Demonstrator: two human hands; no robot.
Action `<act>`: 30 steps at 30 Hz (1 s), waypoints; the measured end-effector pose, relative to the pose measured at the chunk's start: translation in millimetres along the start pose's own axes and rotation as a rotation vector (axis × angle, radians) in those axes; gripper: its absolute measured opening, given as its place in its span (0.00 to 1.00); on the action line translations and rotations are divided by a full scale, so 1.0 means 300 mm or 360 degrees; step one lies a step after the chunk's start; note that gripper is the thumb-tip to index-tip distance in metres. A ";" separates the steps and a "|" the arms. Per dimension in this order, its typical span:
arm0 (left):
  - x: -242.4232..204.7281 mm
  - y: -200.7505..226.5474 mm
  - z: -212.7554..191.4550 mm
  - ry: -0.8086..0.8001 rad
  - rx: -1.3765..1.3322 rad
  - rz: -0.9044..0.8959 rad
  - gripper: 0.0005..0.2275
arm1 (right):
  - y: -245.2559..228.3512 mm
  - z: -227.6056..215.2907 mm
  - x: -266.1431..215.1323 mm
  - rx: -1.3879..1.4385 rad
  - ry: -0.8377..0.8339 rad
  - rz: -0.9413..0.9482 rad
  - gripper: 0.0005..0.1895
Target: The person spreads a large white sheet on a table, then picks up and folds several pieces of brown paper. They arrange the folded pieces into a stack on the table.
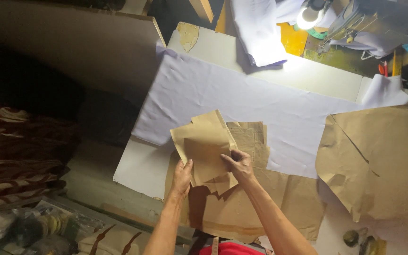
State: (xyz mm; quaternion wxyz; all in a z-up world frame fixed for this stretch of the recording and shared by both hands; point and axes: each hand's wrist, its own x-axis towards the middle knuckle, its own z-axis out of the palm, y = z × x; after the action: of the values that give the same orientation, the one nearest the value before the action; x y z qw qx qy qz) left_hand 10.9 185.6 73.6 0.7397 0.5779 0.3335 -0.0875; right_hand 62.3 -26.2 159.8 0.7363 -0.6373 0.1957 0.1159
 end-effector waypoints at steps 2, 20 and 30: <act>-0.107 0.118 0.051 -0.0019 0.0095 0.0058 0.17 | -0.028 -0.007 -0.012 -0.0050 0.0053 -0.0189 0.14; -0.534 0.338 0.287 -0.0323 0.0489 -0.0118 0.38 | -0.049 -0.140 -0.114 0.0355 0.0069 -0.0308 0.09; -0.434 0.279 0.343 0.0130 0.0649 0.0755 0.11 | -0.521 -0.101 -0.229 -0.0162 0.0339 -0.0425 0.05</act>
State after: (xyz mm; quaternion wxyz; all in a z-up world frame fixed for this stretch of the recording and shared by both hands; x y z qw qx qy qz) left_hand -4.8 84.8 228.9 0.5943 0.7791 0.1943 0.0456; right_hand 62.2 -75.7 326.1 0.6871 -0.7026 0.1802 -0.0414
